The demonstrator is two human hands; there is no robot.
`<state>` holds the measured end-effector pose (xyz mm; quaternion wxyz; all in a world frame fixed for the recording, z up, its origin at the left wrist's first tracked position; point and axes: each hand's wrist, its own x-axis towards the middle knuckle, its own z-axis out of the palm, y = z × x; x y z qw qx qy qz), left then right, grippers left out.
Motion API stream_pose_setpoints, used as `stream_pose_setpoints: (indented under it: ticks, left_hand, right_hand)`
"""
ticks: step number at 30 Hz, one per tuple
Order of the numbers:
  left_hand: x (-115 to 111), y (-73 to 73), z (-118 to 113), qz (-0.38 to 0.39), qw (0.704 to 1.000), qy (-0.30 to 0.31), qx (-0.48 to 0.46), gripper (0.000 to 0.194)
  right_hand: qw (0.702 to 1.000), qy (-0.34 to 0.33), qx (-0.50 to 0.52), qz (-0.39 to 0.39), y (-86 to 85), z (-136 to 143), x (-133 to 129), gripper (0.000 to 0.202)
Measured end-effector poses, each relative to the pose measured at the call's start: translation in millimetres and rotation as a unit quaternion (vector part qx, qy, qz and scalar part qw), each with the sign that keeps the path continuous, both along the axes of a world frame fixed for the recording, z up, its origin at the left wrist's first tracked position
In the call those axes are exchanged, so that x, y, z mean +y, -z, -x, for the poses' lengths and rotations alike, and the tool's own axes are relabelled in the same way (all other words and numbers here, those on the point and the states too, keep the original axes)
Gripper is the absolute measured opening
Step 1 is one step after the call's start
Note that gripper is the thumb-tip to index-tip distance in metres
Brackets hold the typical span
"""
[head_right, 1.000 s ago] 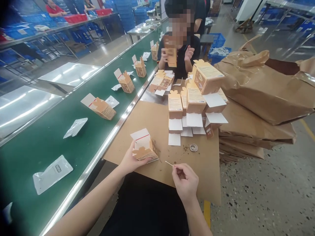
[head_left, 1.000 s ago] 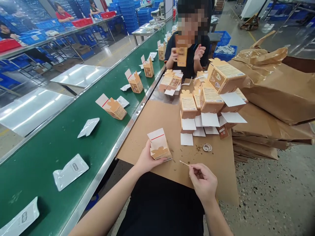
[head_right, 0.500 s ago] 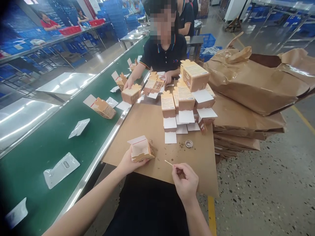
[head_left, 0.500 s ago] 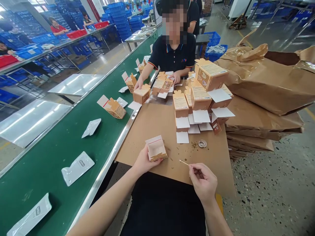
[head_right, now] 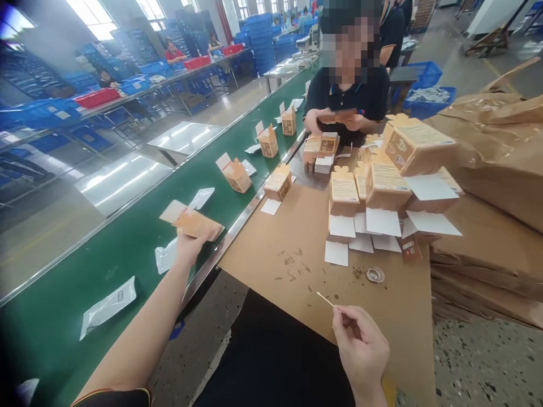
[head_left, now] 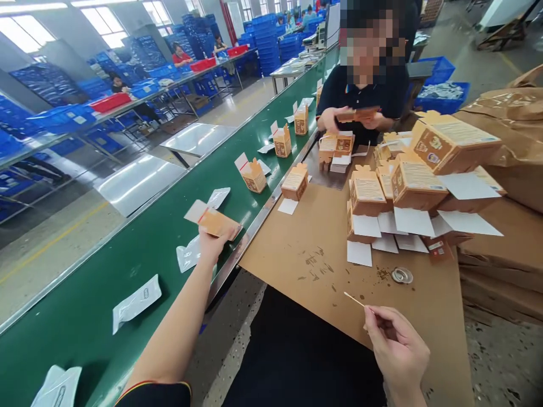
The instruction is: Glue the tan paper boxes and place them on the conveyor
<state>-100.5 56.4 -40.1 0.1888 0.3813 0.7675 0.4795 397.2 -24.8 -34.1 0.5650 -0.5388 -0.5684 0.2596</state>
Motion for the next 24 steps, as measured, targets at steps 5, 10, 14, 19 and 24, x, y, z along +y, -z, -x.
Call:
stream_pose_setpoints:
  ticks: [5, 10, 14, 19, 24]
  left_hand:
    - [8, 4.0, -1, 0.010, 1.000, -0.011, -0.015, 0.100]
    - [19, 2.0, 1, -0.008, 0.999, 0.020, -0.030, 0.103]
    - [35, -1.1, -2, -0.007, 0.998, 0.005, -0.058, 0.097]
    - [33, -2.4, -17, -0.034, 0.997, -0.048, -0.044, 0.110]
    - [31, -7.6, -49, -0.264, 0.956, -0.066, 0.106, 0.077]
  right_hand:
    - [1.000, -0.002, -0.008, -0.007, 0.2, 7, 5, 0.035]
    - [1.000, -0.009, -0.004, -0.001, 7.5, 13, 4, 0.029]
    - [1.000, -0.015, 0.006, -0.003, 5.5, 15, 9, 0.035]
    - [1.000, 0.005, 0.010, -0.014, -7.6, -5, 10, 0.039]
    - [0.997, 0.061, -0.011, -0.044, -12.8, -46, -9, 0.032]
